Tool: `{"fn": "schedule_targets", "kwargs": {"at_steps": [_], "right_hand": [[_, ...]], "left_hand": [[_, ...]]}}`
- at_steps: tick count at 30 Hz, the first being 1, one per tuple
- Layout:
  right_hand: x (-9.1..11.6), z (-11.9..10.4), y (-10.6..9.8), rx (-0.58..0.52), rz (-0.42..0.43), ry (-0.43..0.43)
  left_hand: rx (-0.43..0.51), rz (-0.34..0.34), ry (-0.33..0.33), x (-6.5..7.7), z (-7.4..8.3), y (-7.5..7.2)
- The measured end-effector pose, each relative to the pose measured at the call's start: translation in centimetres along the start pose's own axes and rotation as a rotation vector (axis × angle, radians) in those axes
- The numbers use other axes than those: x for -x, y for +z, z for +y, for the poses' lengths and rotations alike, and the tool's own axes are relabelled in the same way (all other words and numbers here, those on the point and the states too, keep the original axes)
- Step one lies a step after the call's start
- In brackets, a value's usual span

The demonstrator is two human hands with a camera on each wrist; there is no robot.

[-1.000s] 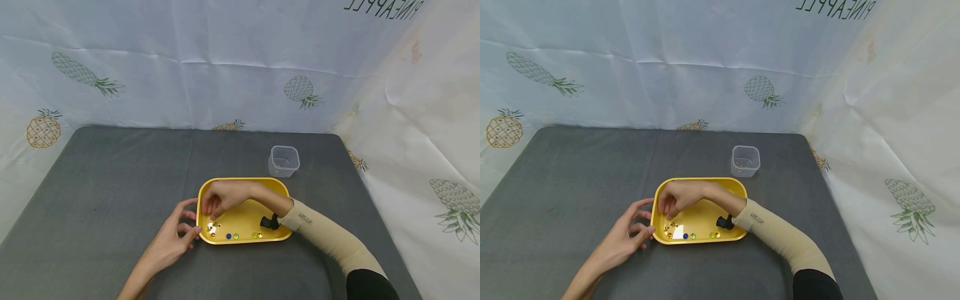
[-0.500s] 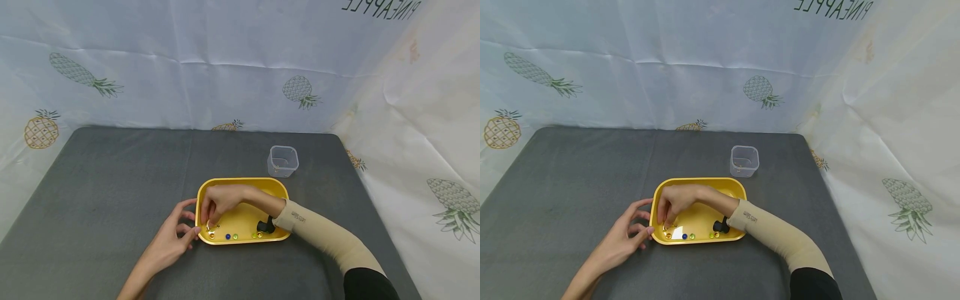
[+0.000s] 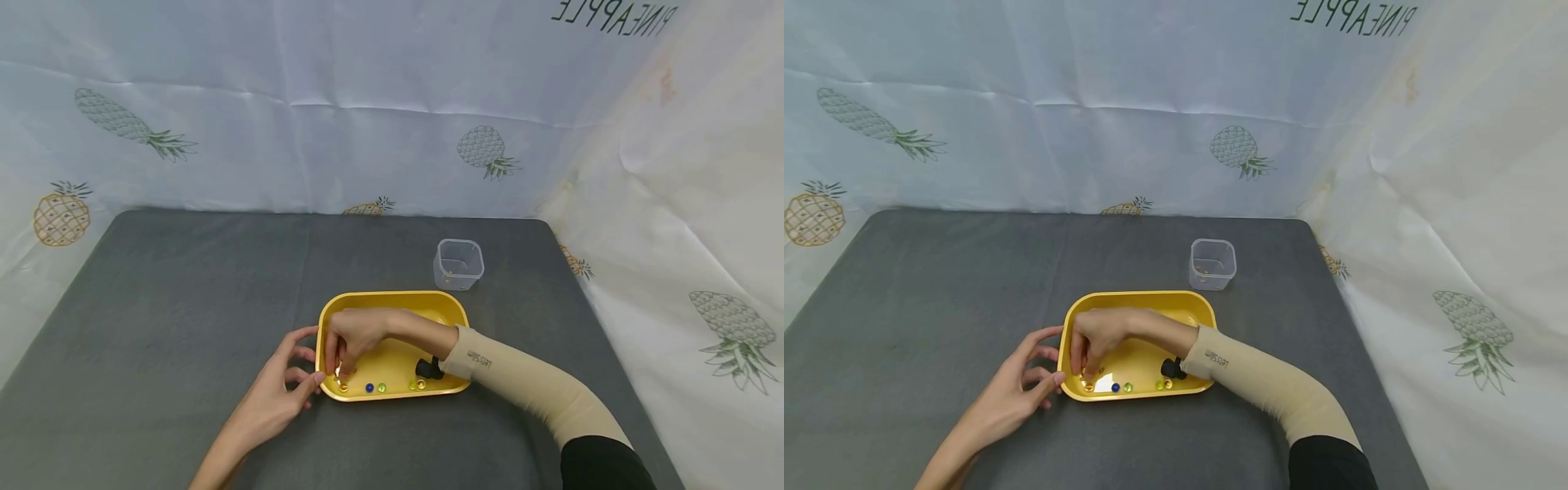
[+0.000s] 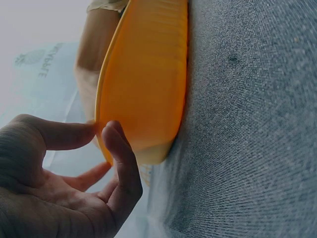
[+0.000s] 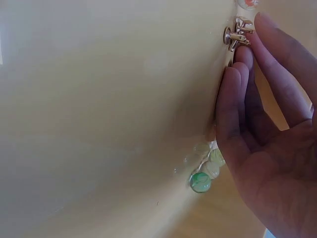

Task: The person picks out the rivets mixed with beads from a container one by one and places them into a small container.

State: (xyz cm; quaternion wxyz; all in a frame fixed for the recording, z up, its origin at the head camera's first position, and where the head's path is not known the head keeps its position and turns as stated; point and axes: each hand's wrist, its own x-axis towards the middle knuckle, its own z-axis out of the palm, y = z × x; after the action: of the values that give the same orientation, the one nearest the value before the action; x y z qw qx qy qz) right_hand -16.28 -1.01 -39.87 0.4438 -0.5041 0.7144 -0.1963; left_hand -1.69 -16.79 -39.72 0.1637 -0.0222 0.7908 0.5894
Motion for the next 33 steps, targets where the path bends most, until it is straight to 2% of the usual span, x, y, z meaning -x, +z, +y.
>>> {"fn": "schedule_targets", "kwargs": {"at_steps": [8, 22, 33], "right_hand": [[-0.3, -0.2, 0.0, 0.004, -0.007, -0.015], [-0.2, -0.3, 0.7, 0.029, 0.071, 0.007], [-0.1, -0.2, 1.2, 0.072, 0.125, -0.036]], "left_hand": [[-0.012, 0.016, 0.009, 0.1, -0.2, -0.1], [-0.012, 0.023, -0.022, 0.0, 0.0, 0.1], [-0.024, 0.032, -0.004, 0.1, -0.1, 0.4]]}}
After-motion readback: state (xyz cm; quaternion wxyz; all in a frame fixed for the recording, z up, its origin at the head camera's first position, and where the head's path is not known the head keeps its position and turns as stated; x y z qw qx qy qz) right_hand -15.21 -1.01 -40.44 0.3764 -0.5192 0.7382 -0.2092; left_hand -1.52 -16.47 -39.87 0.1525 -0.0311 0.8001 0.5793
